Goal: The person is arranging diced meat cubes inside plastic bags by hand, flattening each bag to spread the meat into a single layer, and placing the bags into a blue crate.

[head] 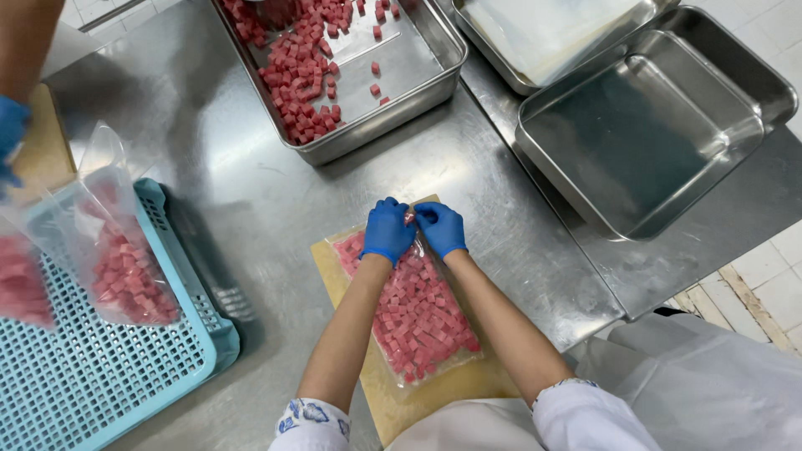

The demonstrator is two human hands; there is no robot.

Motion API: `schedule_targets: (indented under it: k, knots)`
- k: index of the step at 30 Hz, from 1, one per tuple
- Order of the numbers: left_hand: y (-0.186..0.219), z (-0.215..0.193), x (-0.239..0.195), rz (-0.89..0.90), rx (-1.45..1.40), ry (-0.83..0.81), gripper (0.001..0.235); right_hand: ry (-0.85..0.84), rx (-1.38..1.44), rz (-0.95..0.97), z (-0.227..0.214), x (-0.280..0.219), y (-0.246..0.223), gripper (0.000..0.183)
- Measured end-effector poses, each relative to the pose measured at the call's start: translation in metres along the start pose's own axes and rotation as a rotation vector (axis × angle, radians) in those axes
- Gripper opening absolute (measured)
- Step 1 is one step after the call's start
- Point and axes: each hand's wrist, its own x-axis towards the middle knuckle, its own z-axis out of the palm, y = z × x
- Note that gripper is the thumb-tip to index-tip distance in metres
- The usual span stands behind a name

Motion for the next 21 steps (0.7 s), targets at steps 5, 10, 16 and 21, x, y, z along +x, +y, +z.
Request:
schedule_targets:
  k: [5, 10, 16, 21]
  knots:
    - [-0.006, 0.020, 0.005, 0.037, -0.020, 0.078, 0.025, 0.003, -0.018, 0.000, 0.004, -0.001, 0.005, 0.021]
    - [-0.003, 0.020, 0.008, 0.065, -0.050, 0.201, 0.018, -0.016, 0.012, 0.039, 0.001, 0.000, 0.004, 0.020]
    - [0.019, -0.012, -0.020, 0.025, -0.014, 0.182, 0.028, -0.037, 0.048, -0.053, -0.009, -0.012, 0.004, 0.025]
    - [0.090, -0.096, -0.114, -0.107, 0.013, 0.145, 0.061, -0.041, 0.001, -0.155, -0.035, -0.059, 0.026, 0.038]
